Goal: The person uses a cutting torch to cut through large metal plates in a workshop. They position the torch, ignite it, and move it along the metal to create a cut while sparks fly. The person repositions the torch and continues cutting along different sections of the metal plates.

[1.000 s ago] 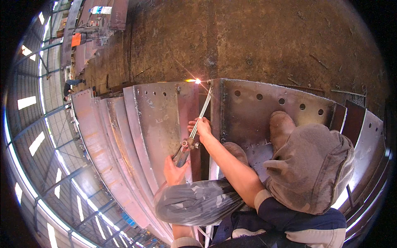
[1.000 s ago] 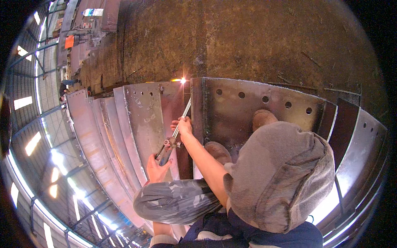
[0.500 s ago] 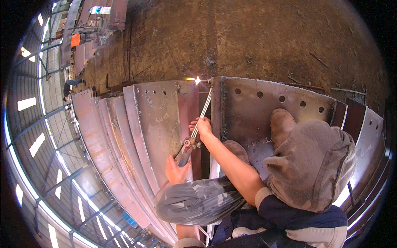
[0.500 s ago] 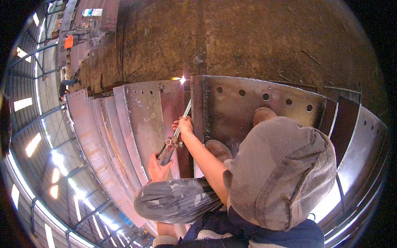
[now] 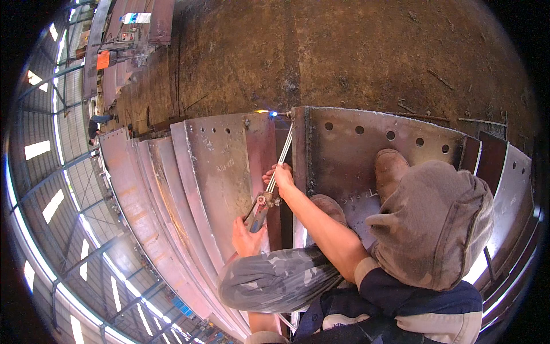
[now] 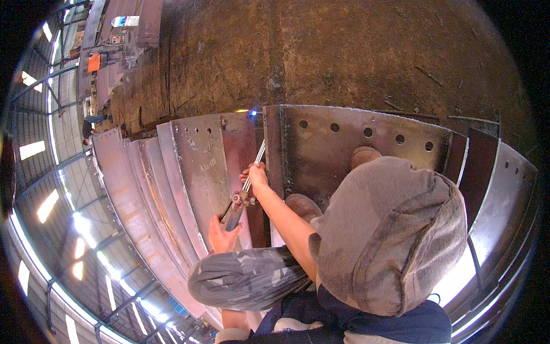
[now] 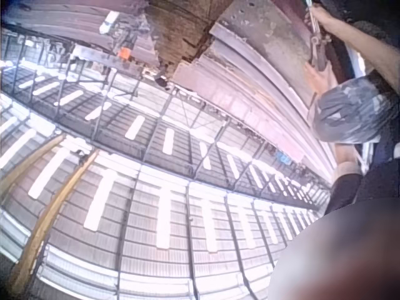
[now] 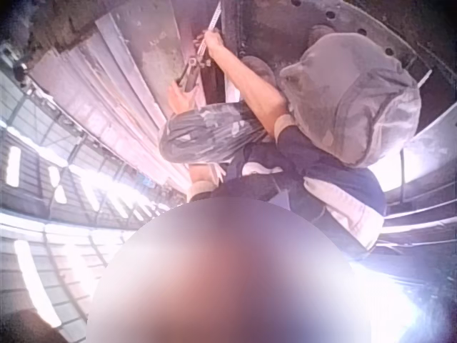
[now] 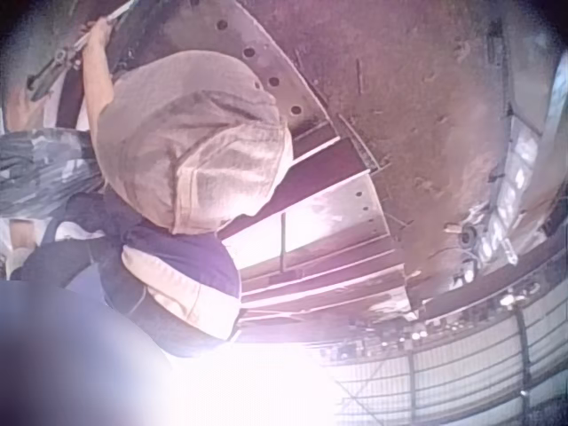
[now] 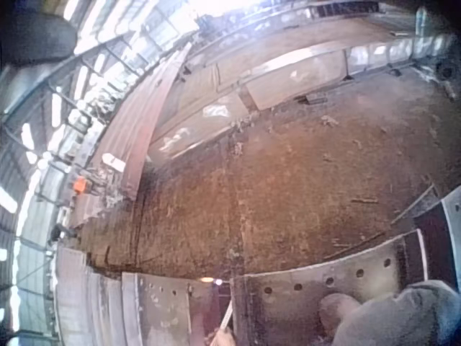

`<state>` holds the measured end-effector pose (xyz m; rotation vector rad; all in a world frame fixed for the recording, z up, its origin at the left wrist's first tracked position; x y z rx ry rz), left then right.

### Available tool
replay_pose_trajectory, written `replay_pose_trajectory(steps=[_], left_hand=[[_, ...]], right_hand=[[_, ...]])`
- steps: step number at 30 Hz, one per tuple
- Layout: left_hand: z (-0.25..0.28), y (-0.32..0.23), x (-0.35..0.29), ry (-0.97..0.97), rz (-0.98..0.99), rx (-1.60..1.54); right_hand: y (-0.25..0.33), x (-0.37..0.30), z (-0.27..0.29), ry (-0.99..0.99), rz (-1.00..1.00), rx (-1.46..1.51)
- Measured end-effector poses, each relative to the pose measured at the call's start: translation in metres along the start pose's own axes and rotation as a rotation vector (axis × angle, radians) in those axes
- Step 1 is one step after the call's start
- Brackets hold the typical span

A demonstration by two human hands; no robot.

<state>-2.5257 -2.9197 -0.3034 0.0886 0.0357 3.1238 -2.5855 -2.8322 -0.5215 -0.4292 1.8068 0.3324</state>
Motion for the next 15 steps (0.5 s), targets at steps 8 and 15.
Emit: replay_pose_trajectory(steps=[8,15], left_hand=[[-0.0011,0.002,-0.0009,0.014,0.035,-0.01],[-0.0037,0.0038,-0.0022,0.002,0.034,-0.003]], right_hand=[[0.0039,-0.0061,0.0023,-0.025,0.013,-0.039],[0.0067,-0.0094,0.0011,0.0,0.017,-0.04]])
Point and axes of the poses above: each hand's wrist, its own x-axis towards the middle knuckle, its own z-axis out of the back of the hand, y = z × x, the point moved 6 cm from there along x, towards the middle knuckle, and after that the axes turned 14 degrees about -y, right-handed, at the moved point
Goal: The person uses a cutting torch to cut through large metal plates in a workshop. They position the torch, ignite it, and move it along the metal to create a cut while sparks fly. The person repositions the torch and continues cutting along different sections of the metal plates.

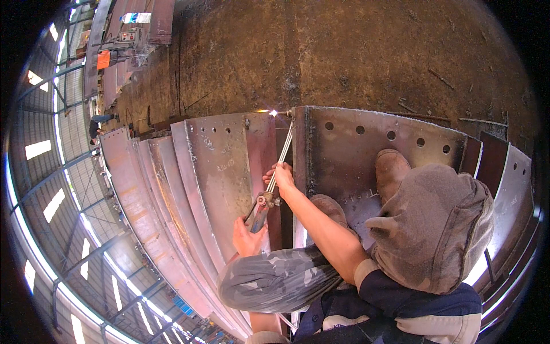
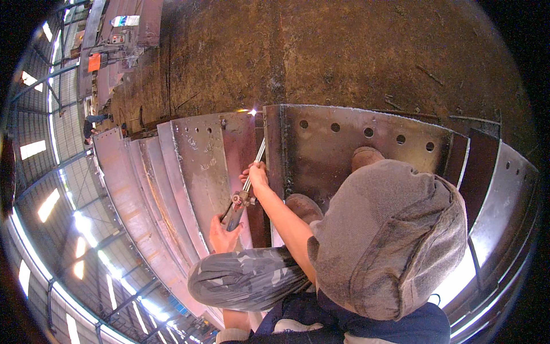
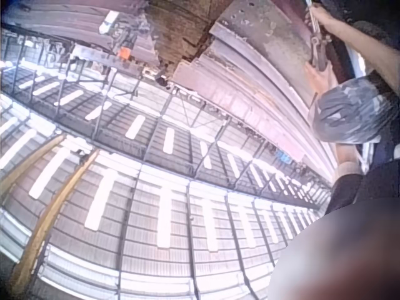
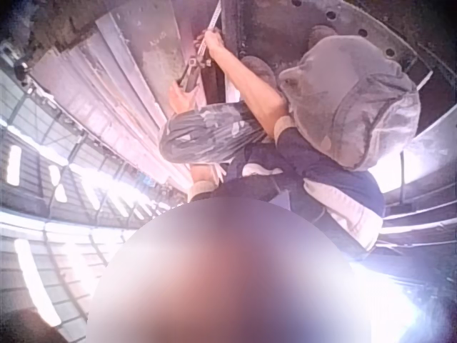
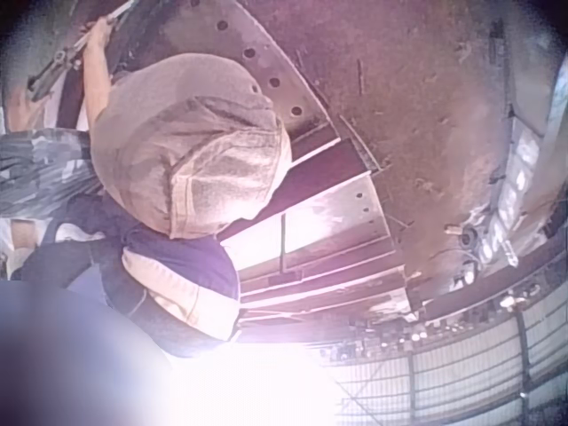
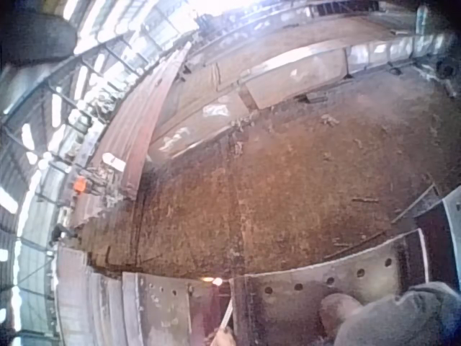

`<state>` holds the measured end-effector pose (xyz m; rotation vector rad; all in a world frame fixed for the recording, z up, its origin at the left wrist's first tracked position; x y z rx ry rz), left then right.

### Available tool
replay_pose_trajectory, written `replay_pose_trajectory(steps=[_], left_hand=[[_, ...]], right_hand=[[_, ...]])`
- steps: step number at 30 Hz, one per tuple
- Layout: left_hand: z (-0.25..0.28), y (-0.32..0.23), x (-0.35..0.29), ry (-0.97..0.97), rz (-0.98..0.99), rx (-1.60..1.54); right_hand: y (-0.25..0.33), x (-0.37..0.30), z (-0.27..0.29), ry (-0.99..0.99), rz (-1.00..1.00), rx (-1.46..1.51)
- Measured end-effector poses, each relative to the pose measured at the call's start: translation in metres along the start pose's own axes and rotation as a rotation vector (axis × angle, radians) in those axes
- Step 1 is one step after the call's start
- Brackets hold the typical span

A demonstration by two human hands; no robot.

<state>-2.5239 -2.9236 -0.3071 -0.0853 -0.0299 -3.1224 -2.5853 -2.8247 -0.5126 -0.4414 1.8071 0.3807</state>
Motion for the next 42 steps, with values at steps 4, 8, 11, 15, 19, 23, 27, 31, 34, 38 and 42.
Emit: replay_pose_trajectory(steps=[4,8,11,15,19,23,27,31,34,38,42], left_hand=[[0.0,-0.002,0.0,0.015,-0.002,-0.005],[-0.001,-0.003,0.0,0.044,0.013,0.003],[-0.003,-0.001,-0.001,0.073,0.054,0.021],[-0.006,0.0,-0.001,0.089,0.076,0.087],[-0.007,-0.002,-0.001,0.106,0.086,0.125],[-0.008,-0.005,-0.001,0.115,0.098,0.134],[-0.007,-0.007,-0.001,0.103,0.085,0.138],[-0.006,-0.008,-0.001,0.096,0.08,0.132],[-0.005,-0.009,-0.002,0.088,0.078,0.131],[-0.006,-0.009,-0.002,0.088,0.077,0.137],[-0.006,-0.01,-0.003,0.079,0.061,0.131]], right_hand=[[0.001,0.0,0.0,0.007,0.018,0.014],[0.0,0.0,0.002,-0.013,0.021,-0.001],[0.0,0.001,0.002,-0.014,0.023,-0.017],[0.001,0.002,0.0,0.009,0.033,-0.005],[0.0,0.002,0.0,0.004,0.035,-0.013],[0.001,0.001,0.001,-0.017,0.026,-0.035],[0.003,-0.001,0.0,-0.003,0.041,-0.032],[0.003,-0.001,0.0,0.0,0.036,-0.033],[0.002,-0.001,0.0,-0.002,0.029,-0.03],[0.002,0.0,0.002,-0.029,0.023,-0.051],[0.003,-0.001,0.001,-0.015,0.027,-0.035]])
Point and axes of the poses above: each hand's wrist, its own x-axis towards the middle knuckle, its own z-axis out of the back of the hand, y = z × x, the point moved 6 cm from there along x, towards the middle knuckle, and after that the axes turned 14 degrees about -y, right-handed, at the moved point
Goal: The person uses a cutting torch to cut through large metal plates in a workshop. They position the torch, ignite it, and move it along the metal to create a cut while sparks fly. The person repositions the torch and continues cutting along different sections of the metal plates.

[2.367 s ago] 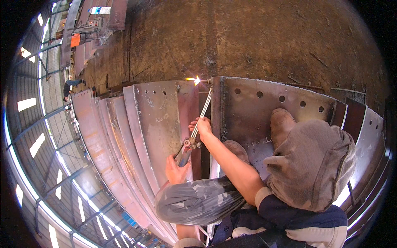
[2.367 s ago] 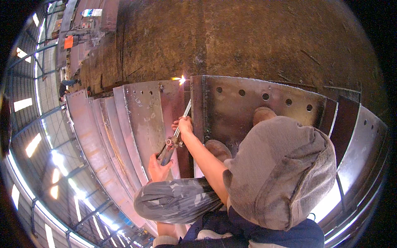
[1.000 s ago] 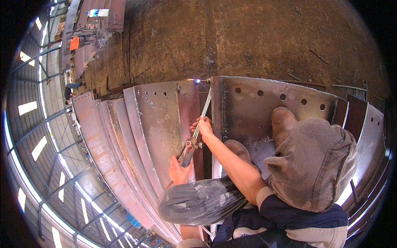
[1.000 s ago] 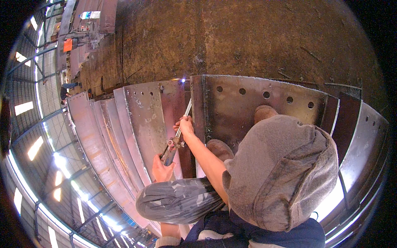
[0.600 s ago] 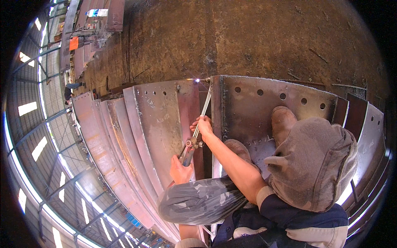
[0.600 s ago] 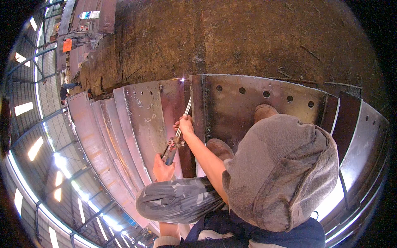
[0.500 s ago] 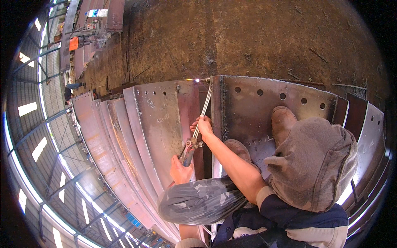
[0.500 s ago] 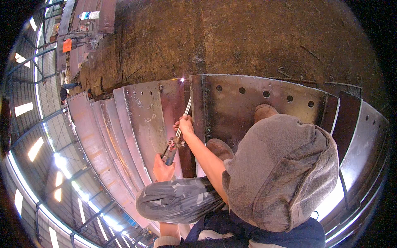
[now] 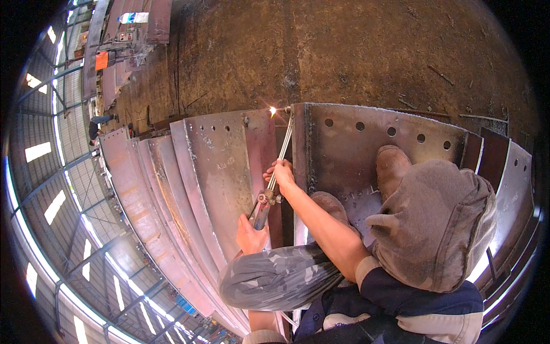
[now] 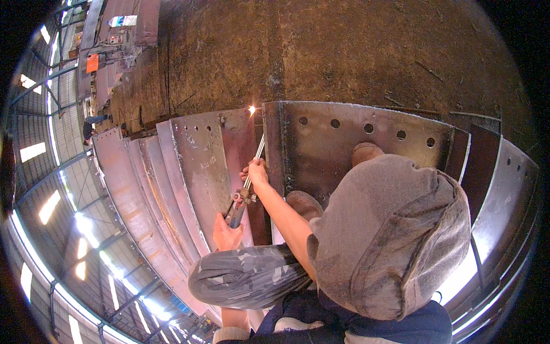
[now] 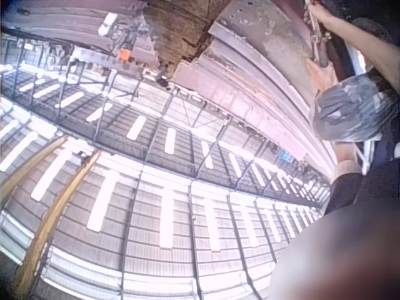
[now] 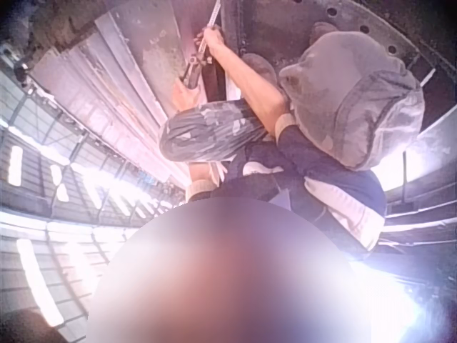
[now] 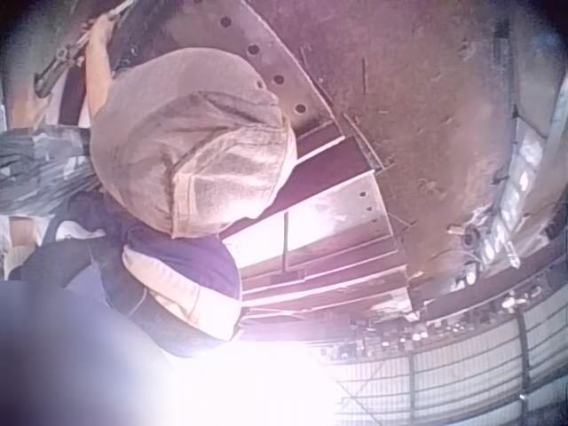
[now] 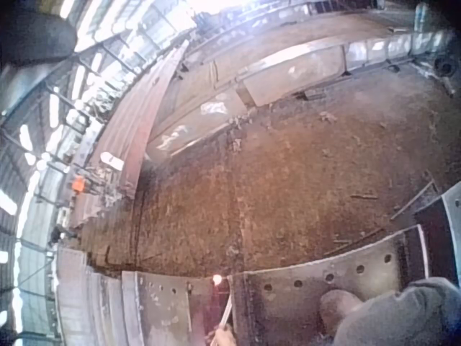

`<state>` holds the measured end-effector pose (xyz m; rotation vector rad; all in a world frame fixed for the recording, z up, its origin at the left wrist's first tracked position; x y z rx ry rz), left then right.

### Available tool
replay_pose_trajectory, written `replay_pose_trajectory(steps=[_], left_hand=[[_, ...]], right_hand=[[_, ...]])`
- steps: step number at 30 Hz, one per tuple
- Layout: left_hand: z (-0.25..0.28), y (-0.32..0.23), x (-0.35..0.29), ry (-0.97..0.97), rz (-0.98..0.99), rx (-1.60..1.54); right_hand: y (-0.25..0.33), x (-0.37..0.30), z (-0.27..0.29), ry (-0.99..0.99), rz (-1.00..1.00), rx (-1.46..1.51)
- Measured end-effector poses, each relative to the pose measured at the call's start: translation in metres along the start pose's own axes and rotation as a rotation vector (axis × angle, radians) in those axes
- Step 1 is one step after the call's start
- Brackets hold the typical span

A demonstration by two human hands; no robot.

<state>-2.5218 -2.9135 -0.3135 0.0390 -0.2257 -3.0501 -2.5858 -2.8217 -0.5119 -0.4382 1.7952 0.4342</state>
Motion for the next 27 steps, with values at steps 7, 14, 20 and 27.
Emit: replay_pose_trajectory(steps=[7,14,20,27], left_hand=[[-0.0025,0.0031,-0.0009,0.001,0.021,-0.02],[-0.003,0.0028,-0.0004,0.011,0.026,-0.004],[-0.0052,0.005,-0.0013,0.025,0.043,-0.001],[-0.0066,0.0057,-0.0009,0.013,0.014,-0.001]], right_hand=[[-0.0008,-0.0005,0.0002,-0.011,-0.01,-0.007],[0.0008,-0.0018,0.0021,-0.032,-0.011,-0.036],[0.0017,-0.0033,0.0013,-0.014,-0.011,-0.009],[-0.0006,-0.0004,0.0009,-0.019,-0.011,0.005]])
Point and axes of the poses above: each hand's wrist, its own x-axis towards the middle knuckle, its own z-axis out of the back of the hand, y = z × x, the point moved 6 cm from there along x, towards the middle knuckle, and after that the axes turned 14 degrees about -y, right-handed, at the moved point
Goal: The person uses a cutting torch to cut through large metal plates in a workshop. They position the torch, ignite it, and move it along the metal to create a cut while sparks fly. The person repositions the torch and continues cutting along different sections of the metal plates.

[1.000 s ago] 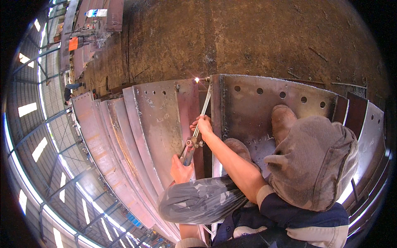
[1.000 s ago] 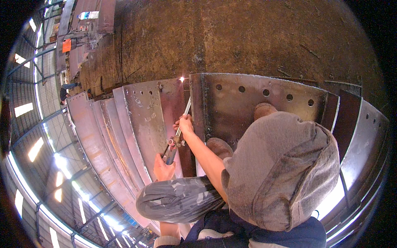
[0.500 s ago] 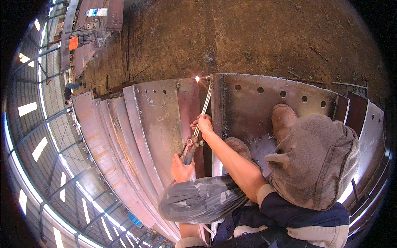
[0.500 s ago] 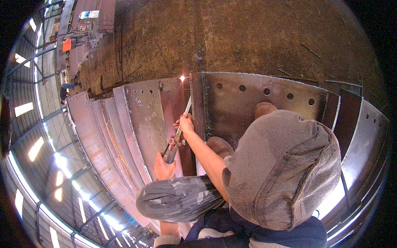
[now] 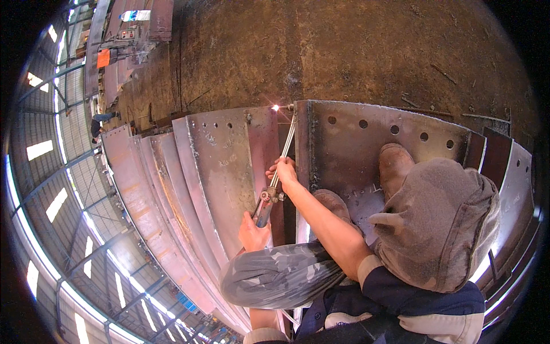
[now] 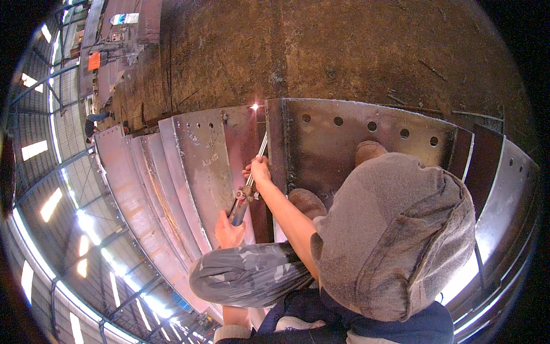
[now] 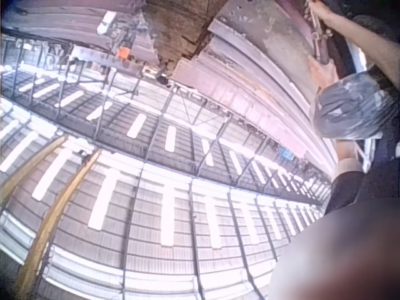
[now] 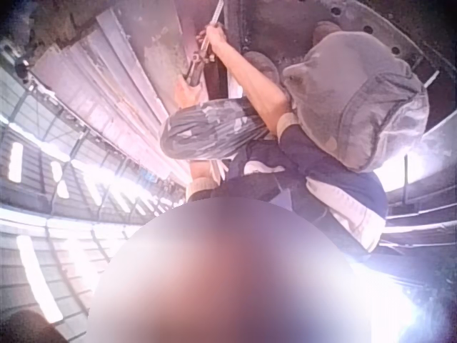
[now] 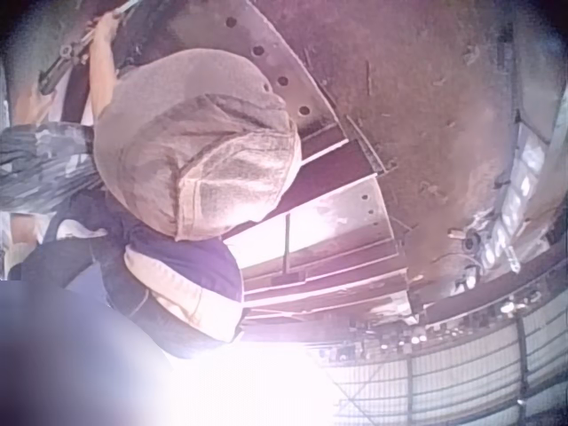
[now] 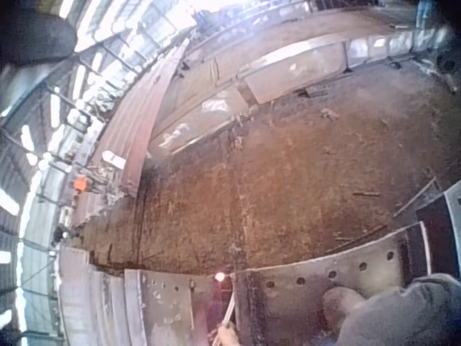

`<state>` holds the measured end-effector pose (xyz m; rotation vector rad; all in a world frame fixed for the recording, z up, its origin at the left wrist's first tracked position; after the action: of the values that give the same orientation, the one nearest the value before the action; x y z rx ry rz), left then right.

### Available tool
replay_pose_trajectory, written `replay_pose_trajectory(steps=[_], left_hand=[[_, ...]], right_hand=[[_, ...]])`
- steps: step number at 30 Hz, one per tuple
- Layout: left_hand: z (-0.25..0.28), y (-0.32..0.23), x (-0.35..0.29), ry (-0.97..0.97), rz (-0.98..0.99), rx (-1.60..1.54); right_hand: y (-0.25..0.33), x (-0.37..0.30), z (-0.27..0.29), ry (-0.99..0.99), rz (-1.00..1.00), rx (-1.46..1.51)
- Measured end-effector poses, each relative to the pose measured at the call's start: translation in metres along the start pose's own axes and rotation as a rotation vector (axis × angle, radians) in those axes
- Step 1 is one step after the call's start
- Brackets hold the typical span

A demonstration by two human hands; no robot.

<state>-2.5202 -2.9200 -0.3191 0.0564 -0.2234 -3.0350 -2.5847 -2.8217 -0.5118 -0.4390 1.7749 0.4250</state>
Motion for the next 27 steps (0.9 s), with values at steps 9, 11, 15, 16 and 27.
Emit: replay_pose_trajectory(steps=[9,11,15,16,27], left_hand=[[0.0016,-0.0022,0.0,0.037,0.044,0.029],[0.0008,-0.0012,-0.0001,0.044,0.052,0.029],[-0.0008,0.001,-0.0005,0.045,0.057,0.035],[-0.0014,0.0014,-0.0003,0.045,0.057,0.037],[-0.0016,0.002,-0.0011,0.022,0.029,0.031]], right_hand=[[-0.0007,0.0006,-0.0004,-0.006,-0.003,-0.006],[-0.0014,0.0014,0.0008,-0.028,-0.009,-0.032],[-0.001,0.0015,-0.0006,0.003,0.0,-0.008],[-0.0009,0.0014,-0.0005,0.005,0.0,-0.003],[0.0015,-0.0011,0.0001,0.001,0.005,-0.013]])
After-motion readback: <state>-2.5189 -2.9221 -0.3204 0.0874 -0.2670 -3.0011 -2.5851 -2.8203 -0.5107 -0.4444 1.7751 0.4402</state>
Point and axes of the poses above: each hand's wrist, its own x-axis towards the middle knuckle, its own z-axis out of the back of the hand, y = z × x, the point moved 6 cm from there along x, towards the middle knuckle, and after that the axes turned 14 degrees about -y, right-handed, at the moved point
